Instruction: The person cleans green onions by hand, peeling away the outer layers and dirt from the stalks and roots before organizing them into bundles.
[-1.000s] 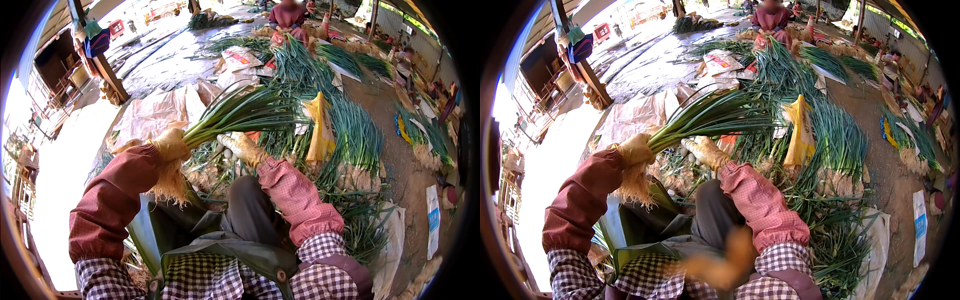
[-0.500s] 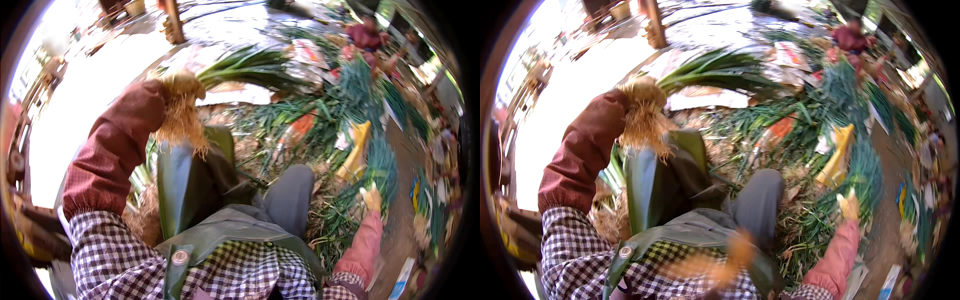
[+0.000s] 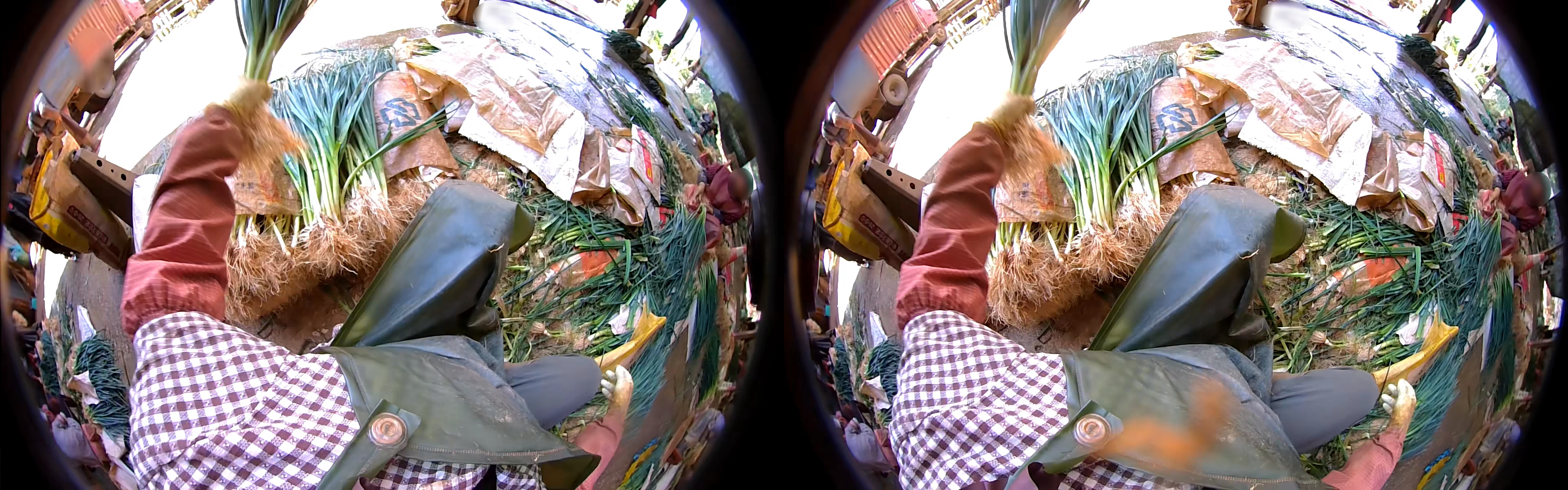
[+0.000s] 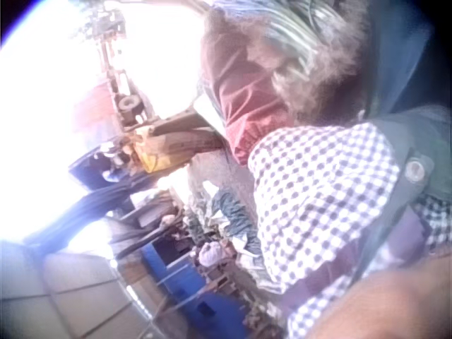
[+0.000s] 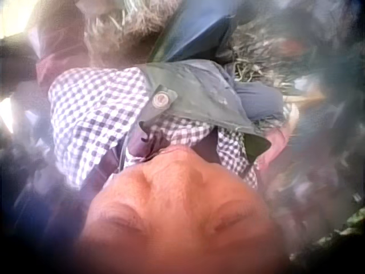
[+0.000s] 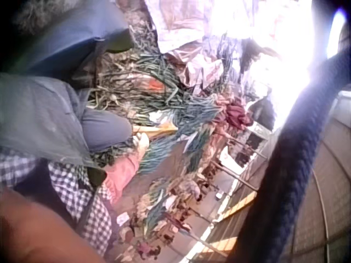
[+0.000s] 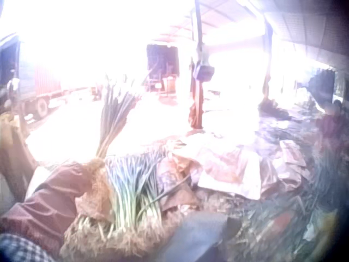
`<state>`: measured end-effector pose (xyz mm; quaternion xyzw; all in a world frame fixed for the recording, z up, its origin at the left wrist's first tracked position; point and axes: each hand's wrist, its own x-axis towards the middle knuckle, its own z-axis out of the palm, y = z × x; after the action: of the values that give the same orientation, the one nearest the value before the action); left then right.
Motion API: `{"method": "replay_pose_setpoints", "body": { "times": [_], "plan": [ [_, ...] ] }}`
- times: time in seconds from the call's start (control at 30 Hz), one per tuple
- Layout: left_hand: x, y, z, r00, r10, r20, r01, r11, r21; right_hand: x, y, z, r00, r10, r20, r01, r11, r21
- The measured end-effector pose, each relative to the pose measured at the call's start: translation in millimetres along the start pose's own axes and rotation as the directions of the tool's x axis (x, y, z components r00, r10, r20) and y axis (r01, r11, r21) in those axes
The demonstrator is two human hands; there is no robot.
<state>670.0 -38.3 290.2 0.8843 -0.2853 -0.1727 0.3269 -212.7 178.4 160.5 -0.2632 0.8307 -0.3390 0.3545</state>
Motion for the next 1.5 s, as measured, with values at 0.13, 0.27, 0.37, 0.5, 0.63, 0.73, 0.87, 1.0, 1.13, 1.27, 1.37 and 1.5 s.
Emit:
{"method": "replay_pose_setpoints", "body": {
  "times": [0.13, 0.27, 0.37, 0.5, 0.63, 0.73, 0.87, 1.0, 1.13, 1.27, 1.37, 1.5],
  "plan": [
    [-49, -131, 140, 0.845, -0.292, 0.449, 0.04, 0.87, 0.491, -23, -59, 25, 0.999, -0.042, 0.005, 0.042, 0.991, -0.127],
    [-50, -218, 206, 0.81, -0.308, 0.499, 0.167, 0.937, 0.308, -32, -72, 3, 0.998, -0.054, 0.045, 0.061, 0.979, -0.196],
    [-90, -133, 159, 0.871, -0.385, 0.306, 0.368, 0.923, 0.113, -51, -67, -17, 0.994, -0.011, -0.112, -0.011, 0.981, -0.191],
    [-114, -103, 155, 0.831, 0.548, -0.097, -0.47, 0.785, 0.403, -54, -71, 10, 0.996, 0.055, -0.063, -0.067, 0.975, -0.212],
    [-103, -69, 207, 0.447, 0.539, 0.714, -0.849, 0.004, 0.529, -86, -90, 60, 0.998, 0.066, -0.019, -0.068, 0.977, -0.204],
    [-51, -81, 252, 0.579, 0.549, 0.602, -0.717, -0.009, 0.697, -75, -85, 48, 0.999, 0.042, -0.03, -0.048, 0.963, -0.265],
    [-28, -89, 203, 0.83, 0.513, 0.219, -0.517, 0.561, 0.647, -76, -56, 3, 0.989, 0.108, -0.097, -0.13, 0.955, -0.268],
    [-23, -102, 184, 0.896, 0.354, 0.268, -0.431, 0.545, 0.719, -77, -28, 11, 0.981, 0.166, -0.104, -0.183, 0.965, -0.188],
    [-41, -50, 181, 0.91, 0.141, 0.39, -0.398, 0.555, 0.73, -53, -6, 43, 0.973, 0.228, -0.032, -0.23, 0.953, -0.197],
    [-50, -52, 202, 0.915, 0.291, 0.279, -0.401, 0.578, 0.711, 4, 88, 58, 0.999, -0.021, -0.043, 0.011, 0.978, -0.21],
    [-62, -72, 193, 0.934, 0.278, 0.224, -0.348, 0.564, 0.749, 29, 101, 113, 0.99, -0.121, -0.072, 0.072, 0.874, -0.481],
    [-43, -100, 162, 0.931, 0.121, 0.344, -0.358, 0.487, 0.797, 27, 108, 174, 0.96, -0.066, -0.273, -0.123, 0.774, -0.621]
  ]
}}
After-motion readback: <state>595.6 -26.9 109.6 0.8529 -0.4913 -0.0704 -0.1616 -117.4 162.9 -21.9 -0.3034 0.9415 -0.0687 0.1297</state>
